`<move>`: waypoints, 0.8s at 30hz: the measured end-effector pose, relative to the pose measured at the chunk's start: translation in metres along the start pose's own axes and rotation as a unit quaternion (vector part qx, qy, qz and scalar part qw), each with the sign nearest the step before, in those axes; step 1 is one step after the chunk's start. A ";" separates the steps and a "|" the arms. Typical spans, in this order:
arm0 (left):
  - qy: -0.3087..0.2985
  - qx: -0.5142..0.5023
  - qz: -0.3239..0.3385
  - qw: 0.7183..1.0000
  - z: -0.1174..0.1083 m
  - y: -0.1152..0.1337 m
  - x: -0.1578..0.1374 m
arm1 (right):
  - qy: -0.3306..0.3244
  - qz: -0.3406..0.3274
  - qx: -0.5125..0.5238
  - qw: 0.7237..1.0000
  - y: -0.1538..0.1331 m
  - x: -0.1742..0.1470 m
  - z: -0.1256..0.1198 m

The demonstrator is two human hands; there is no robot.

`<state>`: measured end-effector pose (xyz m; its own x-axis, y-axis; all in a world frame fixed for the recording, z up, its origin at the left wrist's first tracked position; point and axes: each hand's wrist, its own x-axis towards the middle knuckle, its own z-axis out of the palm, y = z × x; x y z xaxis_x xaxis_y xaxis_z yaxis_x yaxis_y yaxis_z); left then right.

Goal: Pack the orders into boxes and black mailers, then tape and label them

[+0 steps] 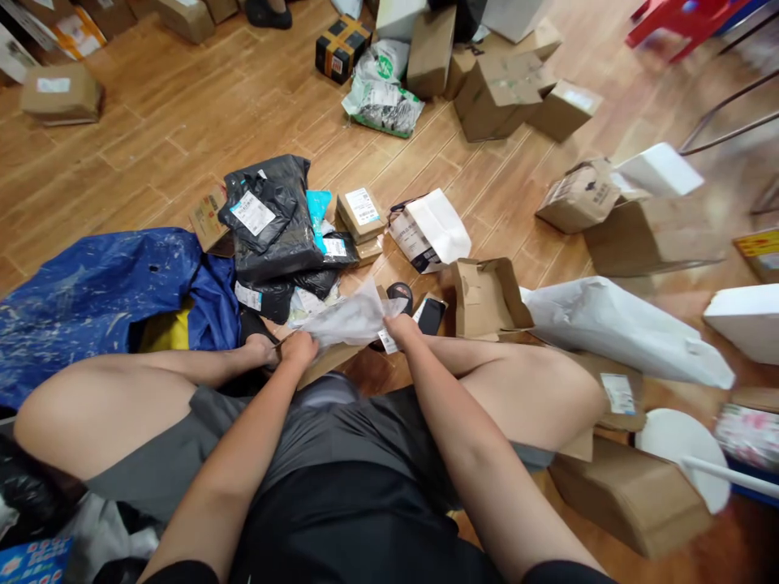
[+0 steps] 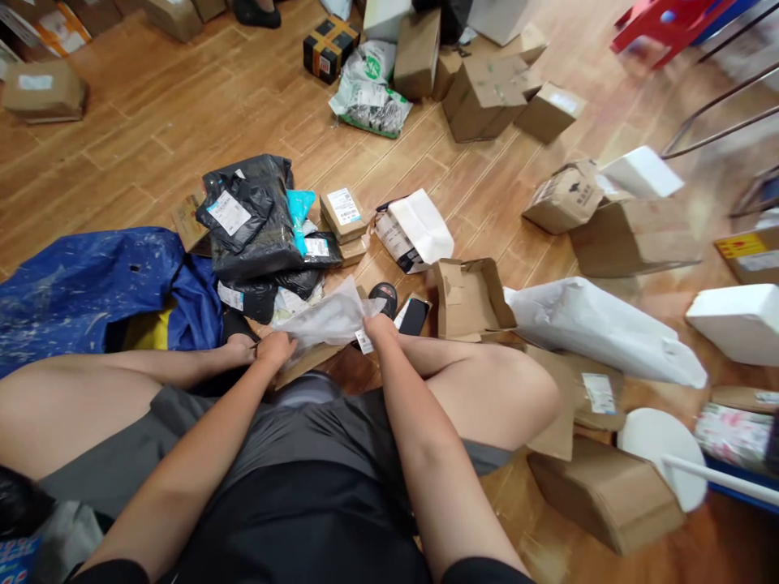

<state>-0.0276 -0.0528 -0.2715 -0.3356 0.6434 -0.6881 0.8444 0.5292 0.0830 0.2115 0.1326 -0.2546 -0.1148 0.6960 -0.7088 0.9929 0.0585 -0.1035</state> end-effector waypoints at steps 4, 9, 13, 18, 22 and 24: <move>0.048 -0.002 0.106 0.993 -0.002 0.020 -0.006 | -0.045 0.022 -0.032 0.998 -0.013 -0.003 -0.014; 0.108 -0.018 0.207 0.972 -0.002 0.041 0.004 | -0.033 -0.073 -0.060 0.995 -0.033 -0.013 -0.033; 0.125 -0.015 0.170 0.977 0.011 0.053 0.026 | -0.017 -0.144 -0.073 0.987 -0.060 -0.007 -0.015; 0.096 0.008 0.107 0.990 0.033 0.063 0.050 | -0.054 -0.111 -0.091 0.988 -0.073 0.023 0.024; 0.063 0.021 0.101 0.993 0.042 0.066 0.062 | -0.091 -0.099 -0.066 0.989 -0.066 0.047 0.039; 0.046 0.027 0.101 0.993 0.044 0.067 0.067 | -0.101 -0.103 -0.030 0.989 -0.063 0.055 0.041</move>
<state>0.0242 0.0017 -0.3439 -0.1917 0.7832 -0.5915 0.9187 0.3553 0.1726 0.1417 0.1383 -0.3158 -0.3123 0.5083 -0.8025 0.9472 0.2313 -0.2221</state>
